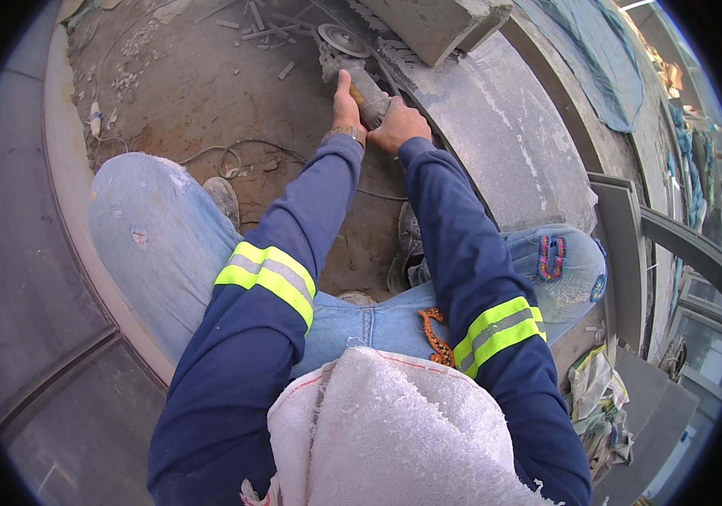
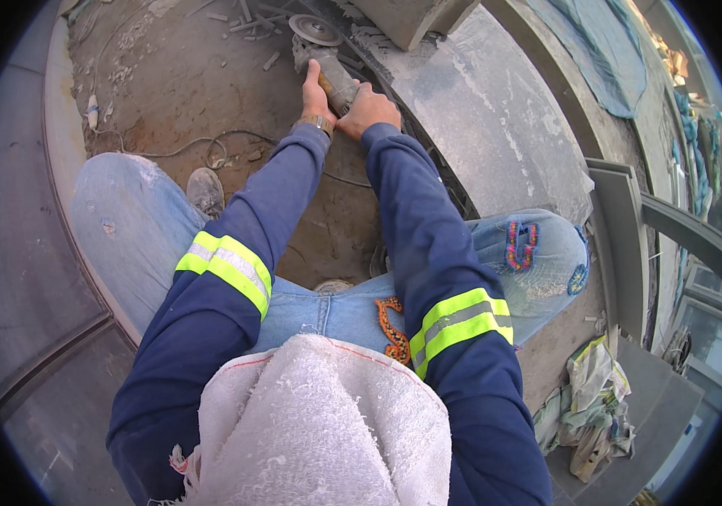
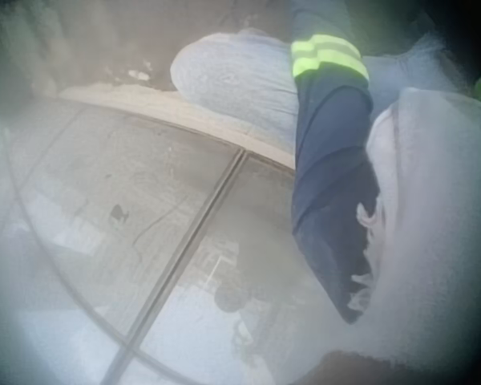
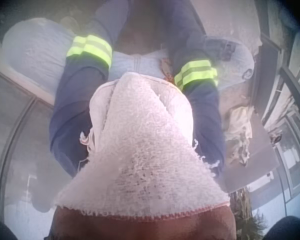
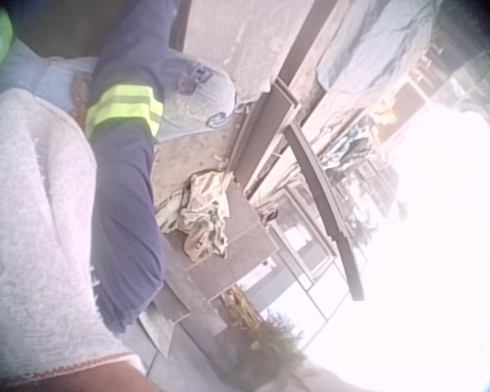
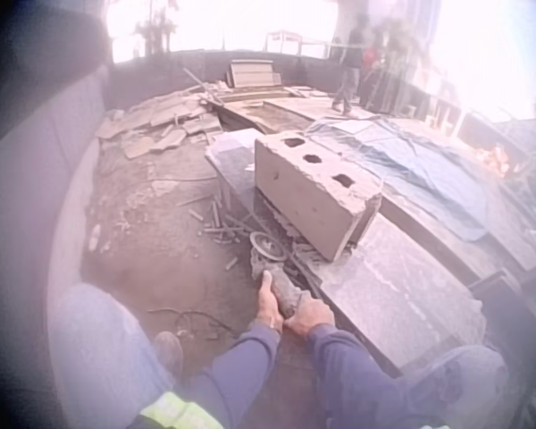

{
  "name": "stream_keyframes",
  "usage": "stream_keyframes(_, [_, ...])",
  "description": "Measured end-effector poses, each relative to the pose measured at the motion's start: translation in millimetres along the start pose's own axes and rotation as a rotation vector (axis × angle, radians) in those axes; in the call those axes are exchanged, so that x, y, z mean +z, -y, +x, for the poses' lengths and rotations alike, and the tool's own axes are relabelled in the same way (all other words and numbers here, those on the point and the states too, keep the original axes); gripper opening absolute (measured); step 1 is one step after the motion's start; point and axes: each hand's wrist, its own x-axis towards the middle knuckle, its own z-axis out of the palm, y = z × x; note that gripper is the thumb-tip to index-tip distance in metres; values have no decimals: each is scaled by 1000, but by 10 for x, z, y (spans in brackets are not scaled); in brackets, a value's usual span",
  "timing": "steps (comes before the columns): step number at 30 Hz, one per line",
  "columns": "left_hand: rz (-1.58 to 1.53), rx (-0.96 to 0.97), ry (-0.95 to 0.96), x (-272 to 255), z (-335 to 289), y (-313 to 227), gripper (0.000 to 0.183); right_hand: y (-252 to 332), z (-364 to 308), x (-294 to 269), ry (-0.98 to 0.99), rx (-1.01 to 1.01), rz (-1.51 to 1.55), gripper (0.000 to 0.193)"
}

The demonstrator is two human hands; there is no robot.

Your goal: The person uses an angle grinder to cut a concrete block on the floor. They hold the tool with both hands and guide it along the block's edge, producing dust and debris.

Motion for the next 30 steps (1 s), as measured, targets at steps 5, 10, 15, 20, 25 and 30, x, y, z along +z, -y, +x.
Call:
stream_keyframes(5, [-3, -5, 13, -21, 30, -31, 66, 15, 16, 2, -3, -4, 0, 80])
stream_keyframes(10, [7, -10, 30, -50, 70, -72, 66, 38, 33, 5, -17, -16, 20, 82])
stream_keyframes(15, [-2, -2, 39, -25, 92, -96, 65, 18, 117, 46, -24, -14, 36, 85])
stream_keyframes(20, [9, 13, 34, -40, 117, -128, 64, 61, 132, 34, -10, -11, 27, 83])
stream_keyframes(25, [22, 30, 31, -40, 151, -149, 65, 128, 126, -27, 18, 2, 11, 83])
stream_keyframes(30, [36, 27, 46, -51, 223, -191, 65, 163, 169, -33, 7, 7, 18, 83])
